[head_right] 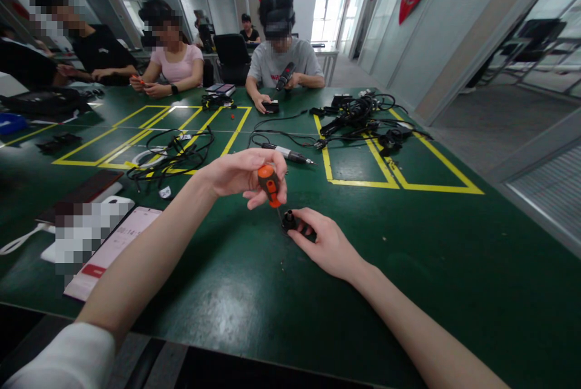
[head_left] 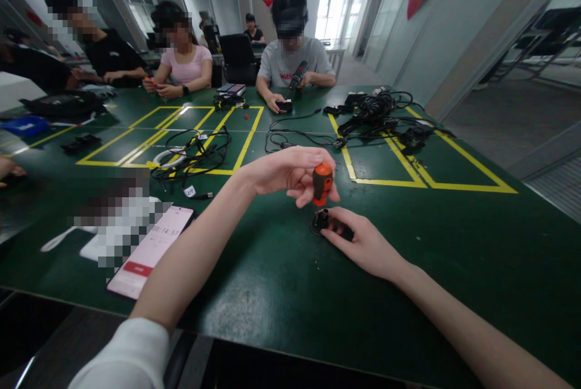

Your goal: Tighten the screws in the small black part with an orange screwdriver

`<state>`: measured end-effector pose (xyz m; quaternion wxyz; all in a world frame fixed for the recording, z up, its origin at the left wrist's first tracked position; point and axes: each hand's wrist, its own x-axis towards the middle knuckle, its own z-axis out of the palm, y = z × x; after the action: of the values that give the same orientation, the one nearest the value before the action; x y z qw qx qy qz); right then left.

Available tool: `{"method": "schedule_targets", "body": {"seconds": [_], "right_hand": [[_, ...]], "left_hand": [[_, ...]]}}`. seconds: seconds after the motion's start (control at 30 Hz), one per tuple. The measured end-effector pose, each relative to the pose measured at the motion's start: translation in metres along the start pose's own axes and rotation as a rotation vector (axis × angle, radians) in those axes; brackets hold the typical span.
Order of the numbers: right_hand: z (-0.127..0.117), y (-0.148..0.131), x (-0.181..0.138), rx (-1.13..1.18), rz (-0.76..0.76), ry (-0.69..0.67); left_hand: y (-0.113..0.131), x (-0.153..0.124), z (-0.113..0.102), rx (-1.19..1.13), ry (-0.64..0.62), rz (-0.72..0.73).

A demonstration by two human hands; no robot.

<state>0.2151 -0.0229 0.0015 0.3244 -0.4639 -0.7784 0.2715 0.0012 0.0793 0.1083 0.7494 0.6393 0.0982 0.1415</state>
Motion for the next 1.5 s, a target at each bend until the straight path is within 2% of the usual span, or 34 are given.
{"method": "schedule_targets", "body": {"seconds": [0.37, 0.57, 0.9, 1.0, 1.23, 1.43, 1.5], "right_hand": [[0.001, 0.002, 0.0, -0.006, -0.008, 0.011], [0.003, 0.003, -0.001, 0.005, 0.001, 0.023], [0.002, -0.002, -0.002, 0.003, -0.008, 0.045], [0.0, -0.003, -0.001, 0.014, -0.026, 0.095], [-0.002, -0.009, 0.0, 0.101, -0.126, 0.323], [-0.01, -0.033, 0.006, 0.203, -0.133, 0.36], [-0.012, -0.039, 0.012, 0.237, -0.105, 0.357]], "left_hand": [[-0.003, 0.001, -0.002, 0.054, 0.105, 0.046], [-0.002, 0.0, -0.001, 0.005, 0.06, 0.037], [-0.004, 0.003, -0.001, -0.037, 0.135, 0.101], [-0.004, 0.004, 0.0, -0.017, 0.15, 0.112], [-0.003, 0.004, 0.002, -0.011, 0.113, 0.077], [-0.002, 0.005, 0.003, 0.031, 0.117, 0.092], [-0.003, 0.006, 0.006, 0.071, 0.168, 0.125]]}}
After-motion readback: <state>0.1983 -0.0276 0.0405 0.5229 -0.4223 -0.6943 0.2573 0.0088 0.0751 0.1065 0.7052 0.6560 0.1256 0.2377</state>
